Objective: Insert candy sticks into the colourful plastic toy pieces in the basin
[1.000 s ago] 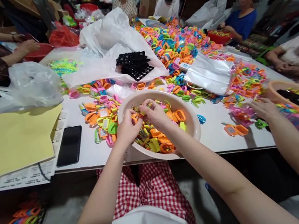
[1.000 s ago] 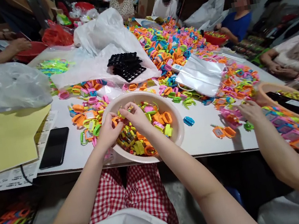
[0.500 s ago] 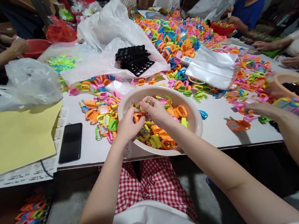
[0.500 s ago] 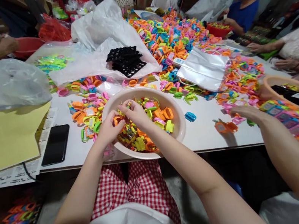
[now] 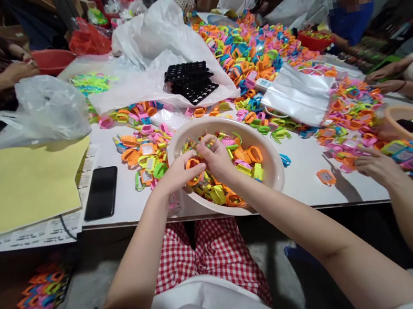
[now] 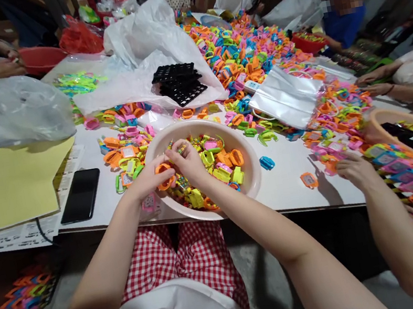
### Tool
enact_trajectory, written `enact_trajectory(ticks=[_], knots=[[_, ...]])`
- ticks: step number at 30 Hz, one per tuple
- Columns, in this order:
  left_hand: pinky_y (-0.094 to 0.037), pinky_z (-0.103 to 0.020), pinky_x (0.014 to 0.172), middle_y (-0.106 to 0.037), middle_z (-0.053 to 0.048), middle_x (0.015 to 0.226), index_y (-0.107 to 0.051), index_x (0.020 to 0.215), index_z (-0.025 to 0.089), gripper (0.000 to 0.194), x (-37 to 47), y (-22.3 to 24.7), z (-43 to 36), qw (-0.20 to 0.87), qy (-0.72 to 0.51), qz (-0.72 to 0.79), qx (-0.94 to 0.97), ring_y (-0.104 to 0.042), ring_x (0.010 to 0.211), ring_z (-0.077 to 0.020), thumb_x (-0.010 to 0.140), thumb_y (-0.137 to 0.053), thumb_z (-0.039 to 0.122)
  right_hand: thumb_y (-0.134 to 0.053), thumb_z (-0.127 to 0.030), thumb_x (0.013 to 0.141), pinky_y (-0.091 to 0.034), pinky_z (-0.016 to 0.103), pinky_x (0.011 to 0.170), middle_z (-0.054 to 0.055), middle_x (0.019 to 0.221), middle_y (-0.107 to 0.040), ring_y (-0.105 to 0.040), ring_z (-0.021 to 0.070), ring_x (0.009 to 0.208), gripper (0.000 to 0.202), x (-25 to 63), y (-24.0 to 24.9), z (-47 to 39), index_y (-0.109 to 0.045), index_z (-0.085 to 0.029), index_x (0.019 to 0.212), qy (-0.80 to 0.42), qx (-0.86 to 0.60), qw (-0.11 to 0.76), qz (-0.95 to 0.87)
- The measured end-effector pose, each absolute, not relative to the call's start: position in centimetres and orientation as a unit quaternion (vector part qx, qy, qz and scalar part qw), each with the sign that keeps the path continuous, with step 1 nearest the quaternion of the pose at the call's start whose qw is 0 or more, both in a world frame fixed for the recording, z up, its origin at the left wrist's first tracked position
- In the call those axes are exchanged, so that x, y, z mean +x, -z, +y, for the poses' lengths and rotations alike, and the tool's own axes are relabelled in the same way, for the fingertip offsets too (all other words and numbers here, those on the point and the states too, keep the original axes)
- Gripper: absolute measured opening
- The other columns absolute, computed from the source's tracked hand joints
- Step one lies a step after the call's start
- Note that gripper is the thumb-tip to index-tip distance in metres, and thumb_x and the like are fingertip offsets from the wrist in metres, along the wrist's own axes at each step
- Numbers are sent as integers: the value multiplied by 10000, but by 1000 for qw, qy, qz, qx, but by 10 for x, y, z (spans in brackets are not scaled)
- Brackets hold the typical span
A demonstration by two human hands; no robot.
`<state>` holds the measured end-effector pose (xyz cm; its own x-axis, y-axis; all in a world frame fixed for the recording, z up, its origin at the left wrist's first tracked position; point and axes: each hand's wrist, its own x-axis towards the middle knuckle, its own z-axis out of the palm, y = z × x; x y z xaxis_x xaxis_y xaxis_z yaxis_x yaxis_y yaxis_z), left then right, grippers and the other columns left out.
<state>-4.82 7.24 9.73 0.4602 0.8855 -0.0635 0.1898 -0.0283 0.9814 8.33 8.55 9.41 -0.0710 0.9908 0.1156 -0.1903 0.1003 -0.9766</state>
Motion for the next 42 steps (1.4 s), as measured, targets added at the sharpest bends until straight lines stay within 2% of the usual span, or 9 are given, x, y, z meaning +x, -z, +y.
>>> enact_trajectory(ticks=[3,5,13,20,27,33,38,42], knots=[[-479,-298,735,-600,-20,790,-550,851,178,176,-45,-99,75,495,-318,444,676,-578,773,-173,762,-561,330,-714,-614,584,-224,214,398,-72,559,-348,-256,64,444,514,86,-96,88,-392,-228,691,-561,-425,547,-454],[-474,-311,783,-590,-26,825,-530,791,177,152,-43,-100,77,472,-319,452,687,-570,821,-182,764,-563,323,-712,-626,577,-199,213,386,-73,556,-348,-236,55,430,533,87,-98,89,-377,-225,680,-573,-427,544,-440],[-464,-334,880,-624,-40,872,-592,882,169,202,-42,-95,80,485,-322,438,685,-570,962,-211,771,-570,337,-722,-628,554,-317,227,448,-55,563,-394,-350,81,497,526,86,-99,90,-402,-217,632,-584,-429,513,-459],[-464,-338,884,-649,-60,972,-614,949,166,262,-42,-94,81,507,-318,422,682,-581,966,-211,782,-551,357,-750,-602,522,-305,235,442,-64,544,-371,-334,85,482,532,86,-100,88,-390,-226,635,-603,-415,507,-454],[-447,-377,939,-659,-83,1058,-619,1046,152,340,-42,-93,79,495,-320,449,671,-588,1012,-234,760,-588,333,-716,-573,591,-336,244,504,-55,593,-359,-352,100,533,487,85,-93,88,-379,-228,665,-558,-415,530,-486],[-481,-353,874,-675,-62,926,-638,942,155,263,-40,-91,79,488,-341,465,655,-605,952,-238,715,-639,289,-665,-478,691,-363,246,593,-45,632,-385,-386,110,598,360,84,-85,88,-409,-226,677,-454,-418,581,-531],[-474,-337,851,-643,-39,840,-607,903,167,190,-44,-91,81,500,-311,434,682,-599,905,-212,775,-543,292,-648,-461,710,-363,249,608,-48,620,-378,-387,110,592,341,84,-85,88,-404,-225,679,-444,-419,579,-541],[-470,-327,829,-629,-38,862,-583,899,163,188,-46,-93,82,505,-306,409,696,-591,882,-199,777,-516,290,-635,-464,718,-350,246,590,-47,638,-386,-379,106,588,337,84,-83,89,-400,-225,689,-432,-429,575,-546]])
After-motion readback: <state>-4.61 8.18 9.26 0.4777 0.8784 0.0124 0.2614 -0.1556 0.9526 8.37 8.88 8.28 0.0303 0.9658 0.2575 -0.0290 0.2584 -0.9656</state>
